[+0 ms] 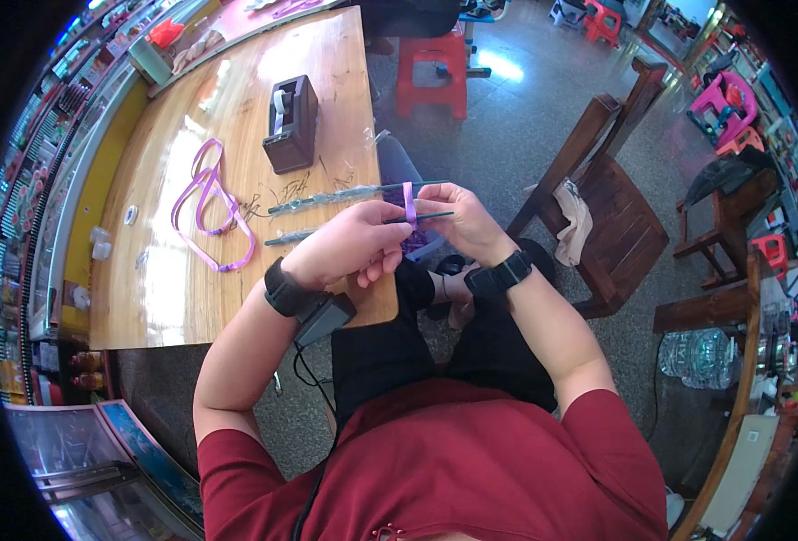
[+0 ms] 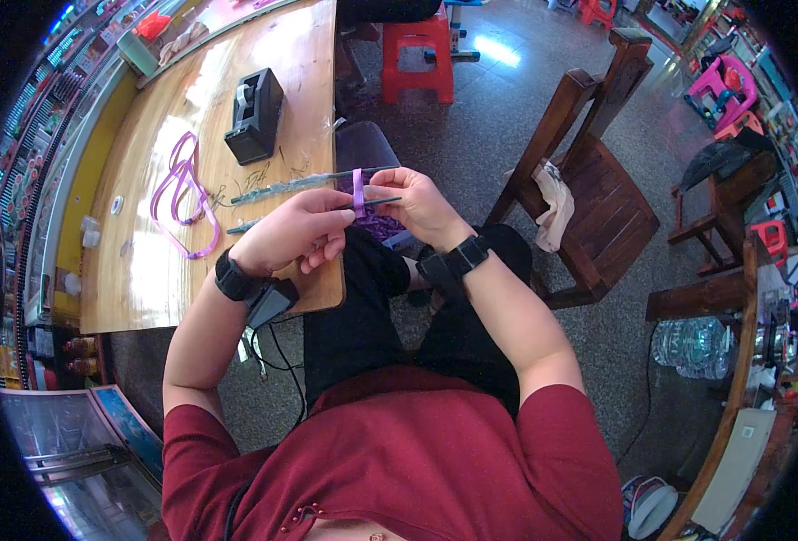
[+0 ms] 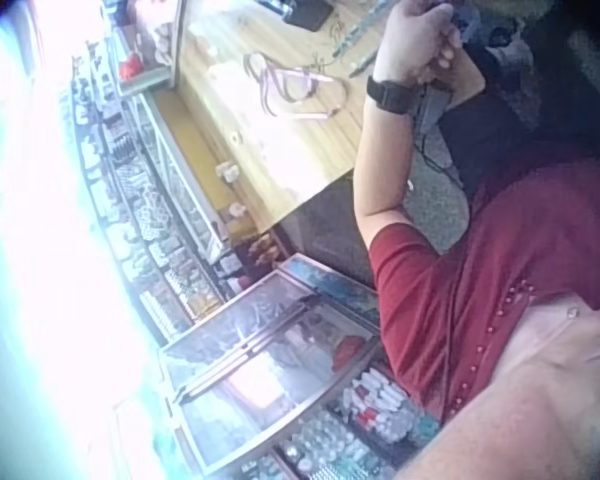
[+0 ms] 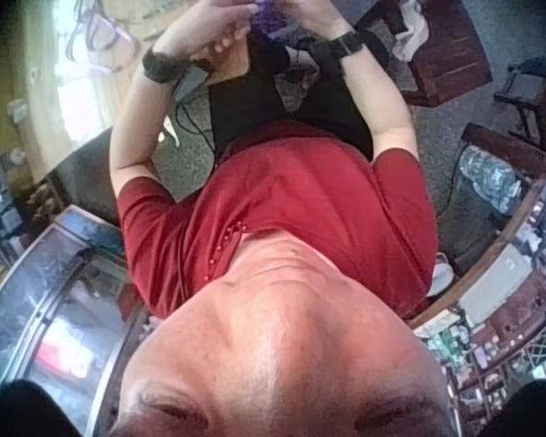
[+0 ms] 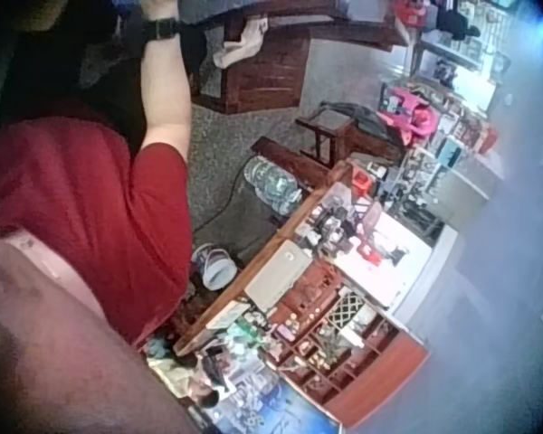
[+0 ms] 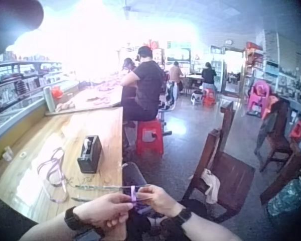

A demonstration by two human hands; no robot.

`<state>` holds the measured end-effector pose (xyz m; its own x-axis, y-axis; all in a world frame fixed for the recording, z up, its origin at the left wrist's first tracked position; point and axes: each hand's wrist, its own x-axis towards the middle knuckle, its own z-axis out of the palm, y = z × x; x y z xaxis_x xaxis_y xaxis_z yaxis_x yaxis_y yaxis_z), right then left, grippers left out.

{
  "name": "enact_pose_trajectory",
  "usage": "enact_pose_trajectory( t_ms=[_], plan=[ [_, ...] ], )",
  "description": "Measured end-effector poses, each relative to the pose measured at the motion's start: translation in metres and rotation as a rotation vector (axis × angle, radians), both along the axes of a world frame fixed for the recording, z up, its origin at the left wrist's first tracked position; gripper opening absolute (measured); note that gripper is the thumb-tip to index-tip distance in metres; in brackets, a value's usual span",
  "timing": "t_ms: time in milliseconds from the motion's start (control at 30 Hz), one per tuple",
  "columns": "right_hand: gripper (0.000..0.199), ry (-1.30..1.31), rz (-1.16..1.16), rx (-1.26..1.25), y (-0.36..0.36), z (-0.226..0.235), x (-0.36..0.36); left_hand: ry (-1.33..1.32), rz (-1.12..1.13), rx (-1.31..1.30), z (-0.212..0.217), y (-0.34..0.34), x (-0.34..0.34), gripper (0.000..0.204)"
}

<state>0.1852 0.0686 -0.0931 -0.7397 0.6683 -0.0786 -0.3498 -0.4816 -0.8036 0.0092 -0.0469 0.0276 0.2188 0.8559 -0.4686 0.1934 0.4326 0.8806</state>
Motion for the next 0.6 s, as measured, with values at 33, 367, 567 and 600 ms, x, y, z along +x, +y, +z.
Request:
enact_pose_trajectory(
  t_ms=[33, 367, 567, 600],
  plan=[
    [0.016, 0.026, 0.019, -0.017, -0.001, 0.000, -0.002, -0.004, 0.002, 0.001, -0.001, 0.000, 0.000, 0.030],
    [0.022, 0.095, 0.059, -0.062, -0.003, -0.016, -0.016, 0.029, -0.024, 0.002, 0.000, 0.001, 0.001, 0.034],
    [0.024, 0.017, 0.071, -0.064, -0.005, -0.008, -0.016, 0.044, -0.019, 0.015, 0.000, 0.000, 0.001, 0.032],
    [0.025, 0.013, 0.091, -0.052, -0.001, -0.010, -0.015, 0.044, -0.020, 0.016, 0.000, 0.000, 0.002, 0.032]
  ],
)
